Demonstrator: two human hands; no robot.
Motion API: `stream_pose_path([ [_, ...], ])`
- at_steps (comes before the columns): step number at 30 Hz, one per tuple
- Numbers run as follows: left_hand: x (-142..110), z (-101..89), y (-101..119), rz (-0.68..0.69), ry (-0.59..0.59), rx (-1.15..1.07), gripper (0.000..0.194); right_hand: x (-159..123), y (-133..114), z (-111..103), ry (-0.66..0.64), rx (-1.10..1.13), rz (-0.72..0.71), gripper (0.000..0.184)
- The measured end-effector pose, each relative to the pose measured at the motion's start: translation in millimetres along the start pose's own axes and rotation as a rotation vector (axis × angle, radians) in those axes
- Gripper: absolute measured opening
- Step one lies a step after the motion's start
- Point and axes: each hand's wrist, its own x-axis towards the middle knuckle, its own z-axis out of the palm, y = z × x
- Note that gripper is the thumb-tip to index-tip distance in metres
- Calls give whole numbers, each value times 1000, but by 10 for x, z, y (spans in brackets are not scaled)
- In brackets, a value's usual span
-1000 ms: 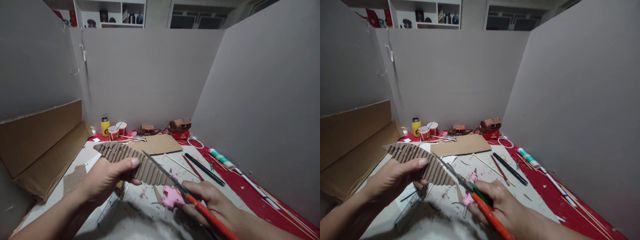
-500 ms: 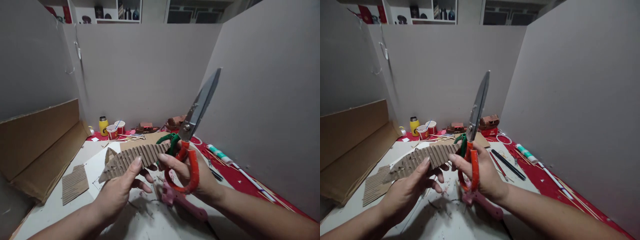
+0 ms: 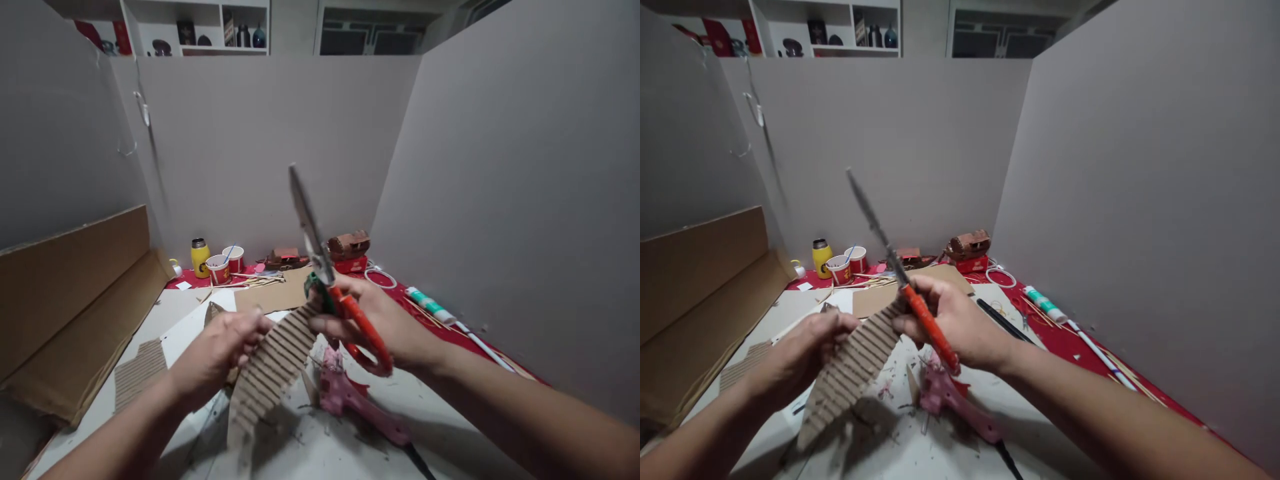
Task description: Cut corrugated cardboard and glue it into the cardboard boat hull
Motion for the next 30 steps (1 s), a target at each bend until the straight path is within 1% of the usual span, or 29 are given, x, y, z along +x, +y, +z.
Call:
stream_pose_path([
  [2,-55,104,-11,-43,-96,26,31,21,-8,100,-28,7,2,34],
  [3,-76,140,-14,-50,-104,31,25,31,2,136,-33,21,3,35],
  [4,-90,161,-16,-33,-72,22,21,35,24,159,-32,36,11,35],
  [5,-96,168,-16,10,-2,3,21,31,57,169,-25,54,21,36],
  [6,-96,162,-17,72,96,-20,21,13,101,168,-17,78,30,36],
  [8,-85,130,-16,230,307,-71,22,-68,212,147,-15,131,61,37],
  [9,-79,114,-14,303,391,-97,22,-129,271,133,-36,161,76,39],
  [10,-75,103,-11,358,455,-122,21,-199,329,119,-67,165,108,40],
  [12,-76,101,0,419,527,-173,19,-339,429,101,-127,66,119,42],
  [15,-99,133,20,428,555,-258,21,-477,529,113,-214,-147,64,44],
  [18,-117,171,21,427,548,-289,21,-498,560,158,-235,-290,1,45],
  [22,-104,198,-21,444,527,-286,21,-476,498,200,-272,-336,-84,43],
  [26,-85,203,-65,434,528,-260,20,-486,412,217,-291,-416,-71,38],
  [30,-86,205,-67,436,547,-230,19,-481,415,239,-305,-413,-87,35],
])
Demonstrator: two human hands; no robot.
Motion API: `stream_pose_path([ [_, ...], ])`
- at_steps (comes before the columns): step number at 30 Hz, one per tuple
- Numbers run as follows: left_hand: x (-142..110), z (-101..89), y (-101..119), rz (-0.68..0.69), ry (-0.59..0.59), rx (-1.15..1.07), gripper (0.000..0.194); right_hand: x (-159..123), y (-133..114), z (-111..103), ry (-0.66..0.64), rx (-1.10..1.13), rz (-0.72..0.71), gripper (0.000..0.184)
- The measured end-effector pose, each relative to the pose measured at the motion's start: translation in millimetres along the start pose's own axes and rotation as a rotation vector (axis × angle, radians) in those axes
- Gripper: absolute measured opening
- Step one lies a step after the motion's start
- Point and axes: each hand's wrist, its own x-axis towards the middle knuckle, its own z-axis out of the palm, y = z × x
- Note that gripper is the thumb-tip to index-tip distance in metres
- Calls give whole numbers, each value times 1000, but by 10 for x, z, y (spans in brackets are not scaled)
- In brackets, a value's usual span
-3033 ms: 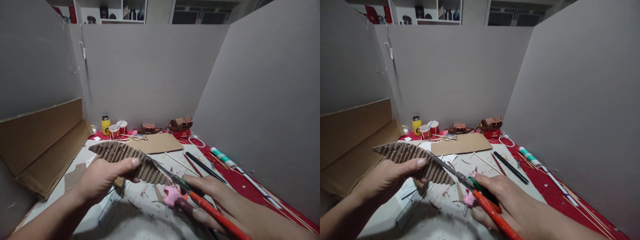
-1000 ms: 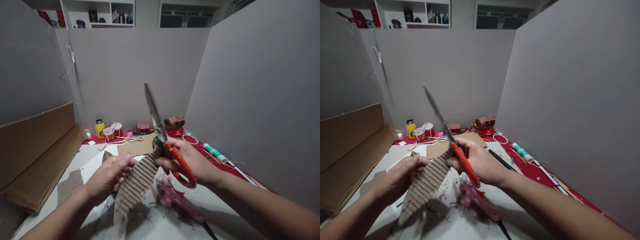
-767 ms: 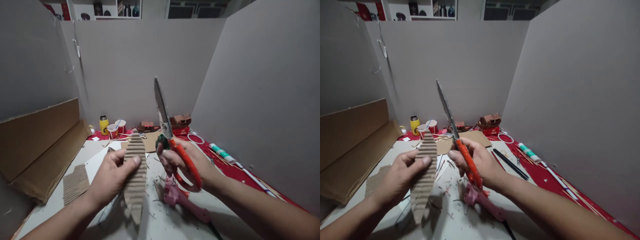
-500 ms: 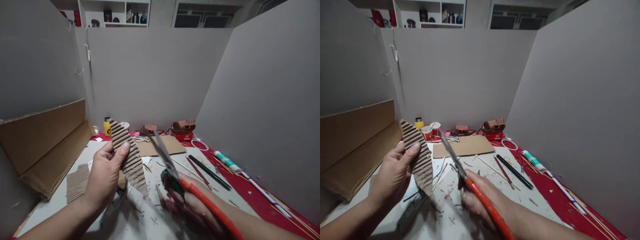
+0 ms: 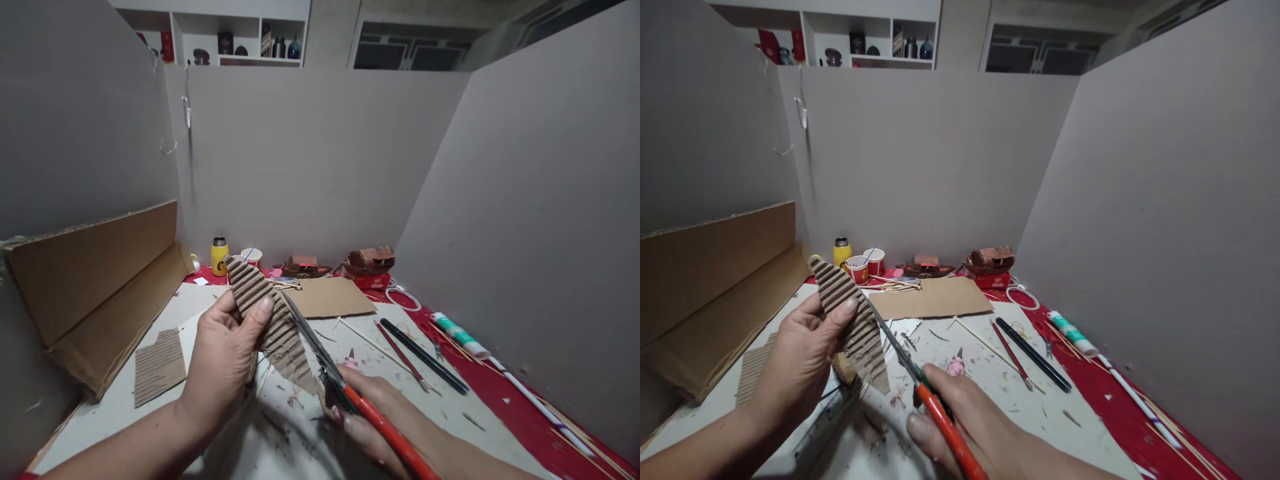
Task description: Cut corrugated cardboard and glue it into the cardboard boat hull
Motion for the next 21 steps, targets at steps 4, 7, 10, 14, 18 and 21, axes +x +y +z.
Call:
stream_pose_path([
  [4,-8,10,11,-7,-4,16,19,-19,99,54,25,-7,-18,35],
  [7,-14,11,6,-12,-6,9,18,-63,165,97,57,10,-4,37],
  [10,-14,7,-3,-23,-14,3,20,-81,157,112,46,46,0,39],
  [14,-6,9,-19,-37,-6,-4,22,-47,88,97,16,60,-18,41],
  [18,-8,7,-33,-33,-7,9,20,-28,73,95,2,60,28,39],
  [21,-9,-2,-41,-27,-12,22,19,-43,128,120,16,35,62,37],
])
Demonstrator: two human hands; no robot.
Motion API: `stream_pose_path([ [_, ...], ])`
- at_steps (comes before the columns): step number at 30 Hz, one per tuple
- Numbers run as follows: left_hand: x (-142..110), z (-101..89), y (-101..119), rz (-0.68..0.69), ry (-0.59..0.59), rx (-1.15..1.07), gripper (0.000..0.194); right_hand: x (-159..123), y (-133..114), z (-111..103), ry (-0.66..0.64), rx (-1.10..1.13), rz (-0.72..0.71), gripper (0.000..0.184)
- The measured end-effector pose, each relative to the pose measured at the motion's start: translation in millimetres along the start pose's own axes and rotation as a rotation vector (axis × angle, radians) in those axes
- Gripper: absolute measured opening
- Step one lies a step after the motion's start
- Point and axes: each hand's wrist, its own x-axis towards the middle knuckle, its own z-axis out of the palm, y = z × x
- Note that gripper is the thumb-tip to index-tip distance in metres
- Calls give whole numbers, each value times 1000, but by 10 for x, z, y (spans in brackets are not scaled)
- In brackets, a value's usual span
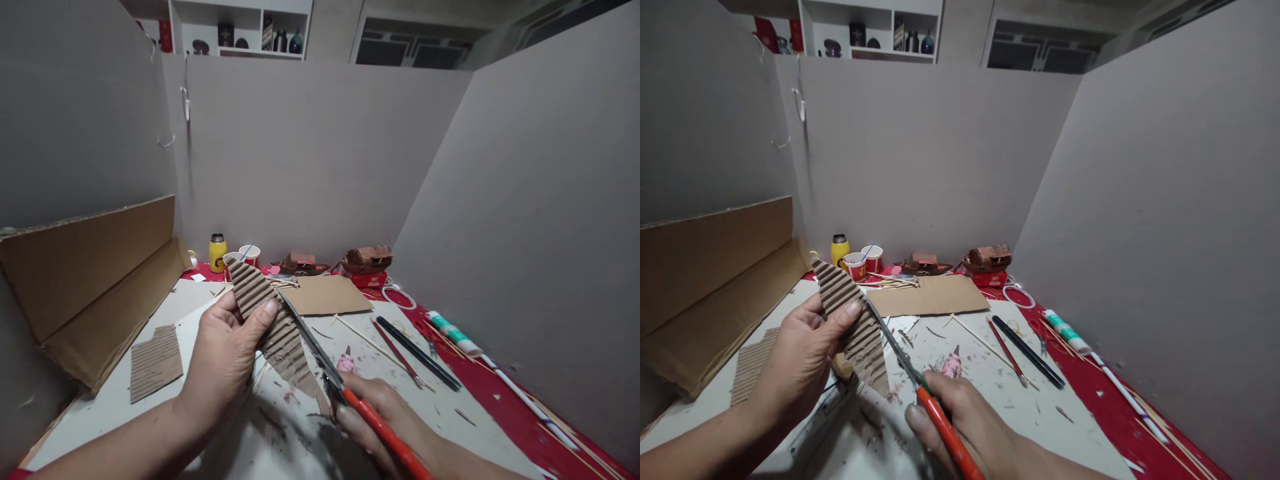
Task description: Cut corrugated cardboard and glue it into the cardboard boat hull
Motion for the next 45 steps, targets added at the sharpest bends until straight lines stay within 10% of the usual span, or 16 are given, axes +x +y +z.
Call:
stream_pose_path([
  [45,-2,27,40,-188,-55,-82,15,-6,134,88,69,74,18,40],
])
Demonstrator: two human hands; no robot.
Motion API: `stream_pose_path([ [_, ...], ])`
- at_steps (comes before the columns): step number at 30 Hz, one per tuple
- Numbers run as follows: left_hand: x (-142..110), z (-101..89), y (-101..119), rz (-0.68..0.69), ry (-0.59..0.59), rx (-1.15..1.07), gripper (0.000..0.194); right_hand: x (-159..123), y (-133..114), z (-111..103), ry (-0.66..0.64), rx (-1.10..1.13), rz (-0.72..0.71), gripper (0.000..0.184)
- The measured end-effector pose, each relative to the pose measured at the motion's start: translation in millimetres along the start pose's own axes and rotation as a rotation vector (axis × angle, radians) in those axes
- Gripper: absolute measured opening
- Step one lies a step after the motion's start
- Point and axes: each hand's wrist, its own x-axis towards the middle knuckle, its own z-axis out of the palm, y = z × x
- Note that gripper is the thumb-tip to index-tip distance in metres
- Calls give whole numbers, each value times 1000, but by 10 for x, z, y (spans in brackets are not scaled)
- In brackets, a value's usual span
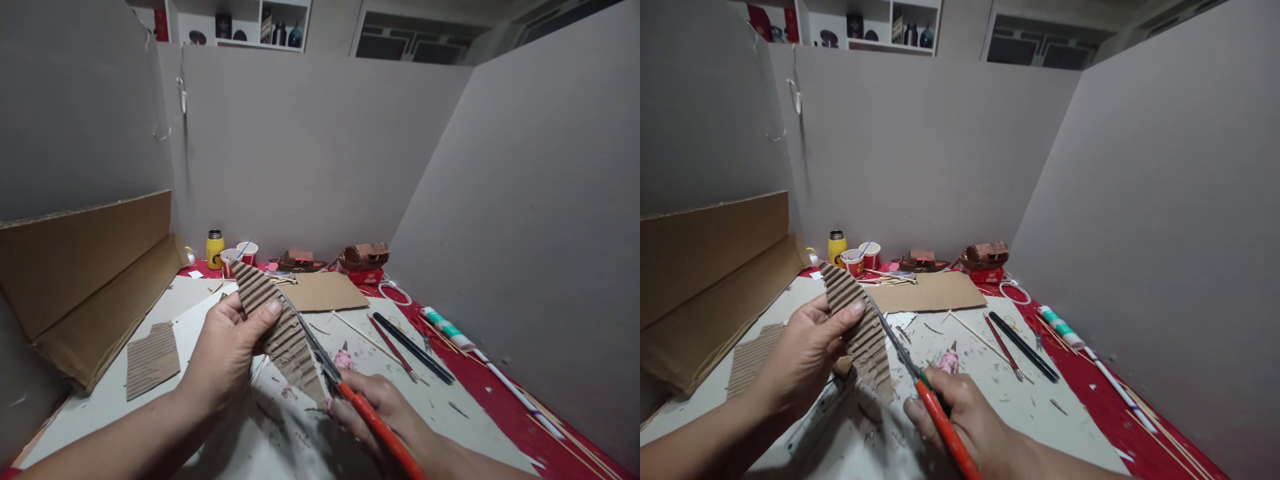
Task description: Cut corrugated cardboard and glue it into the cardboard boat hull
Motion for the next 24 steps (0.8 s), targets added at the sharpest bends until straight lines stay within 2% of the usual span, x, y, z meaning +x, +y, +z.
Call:
stream_pose_path([
  [5,-7,-1,-26,-83,-64,17,19,39,-36,-24,22,13,-22,48],
  [8,-7,10,3,-65,-45,-10,15,61,-94,-121,22,-24,-20,47],
  [12,3,26,55,-43,4,-69,12,44,-133,-332,145,-65,134,47],
  [15,16,23,45,-43,15,-75,14,-27,-122,-465,238,-180,145,45],
  [19,22,6,-12,-26,13,-18,16,-113,-140,-490,165,-263,61,38],
  [24,34,-7,-58,-9,44,55,20,-105,-181,-368,10,-245,41,25],
])
